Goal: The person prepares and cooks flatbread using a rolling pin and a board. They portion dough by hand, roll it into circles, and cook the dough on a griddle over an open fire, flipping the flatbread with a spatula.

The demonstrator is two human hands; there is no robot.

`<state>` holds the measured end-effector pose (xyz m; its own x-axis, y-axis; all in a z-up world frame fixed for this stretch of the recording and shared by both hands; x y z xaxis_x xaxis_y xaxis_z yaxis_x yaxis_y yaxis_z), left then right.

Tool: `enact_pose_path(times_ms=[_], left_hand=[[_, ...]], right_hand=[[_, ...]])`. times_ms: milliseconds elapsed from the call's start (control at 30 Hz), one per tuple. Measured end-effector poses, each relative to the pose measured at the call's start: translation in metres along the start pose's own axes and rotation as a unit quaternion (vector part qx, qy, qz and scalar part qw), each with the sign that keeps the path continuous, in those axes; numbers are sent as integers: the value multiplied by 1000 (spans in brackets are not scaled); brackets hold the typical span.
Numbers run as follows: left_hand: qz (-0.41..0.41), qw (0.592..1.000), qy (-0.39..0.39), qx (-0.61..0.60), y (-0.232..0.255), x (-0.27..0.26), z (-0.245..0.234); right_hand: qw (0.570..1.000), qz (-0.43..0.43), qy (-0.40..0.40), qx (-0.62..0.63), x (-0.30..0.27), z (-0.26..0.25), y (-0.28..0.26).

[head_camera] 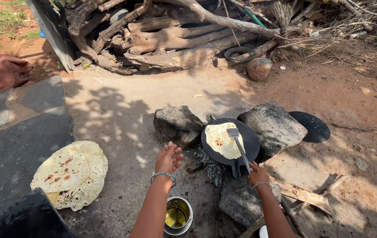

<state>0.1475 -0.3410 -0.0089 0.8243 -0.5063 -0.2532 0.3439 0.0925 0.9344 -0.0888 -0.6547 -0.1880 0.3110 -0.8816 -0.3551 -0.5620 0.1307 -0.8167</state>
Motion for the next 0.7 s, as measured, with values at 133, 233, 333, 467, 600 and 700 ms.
enact_pose_path(times_ms=[133,233,333,467,600,700], left_hand=[[-4,999,23,-48,-4,-21,-7],[-12,996,31,-80,-20,-32,-7],[-10,995,30,-91,-25,-21,3],[-16,998,-11,-67,-45,-6,23],[-9,998,-50,-36,-56,8,38],[2,998,-57,-6,-60,8,44]], right_hand=[[999,2,17,45,-1,13,-11],[996,-9,45,76,-13,20,-11],[993,22,22,110,-22,14,0],[998,18,57,-4,-38,2,8],[995,30,42,-81,-47,-4,9],[998,8,43,-47,-50,-11,9]])
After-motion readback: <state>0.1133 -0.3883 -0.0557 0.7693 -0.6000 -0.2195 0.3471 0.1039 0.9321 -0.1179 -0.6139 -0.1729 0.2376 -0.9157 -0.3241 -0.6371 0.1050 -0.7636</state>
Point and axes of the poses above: each hand's wrist, its own x-axis towards the middle knuckle, its own z-axis out of the palm, y = z × x, the point moved 4 cm from there along x, towards the middle knuckle, and after that the axes turned 6 degrees about z, right-handed, at the moved point
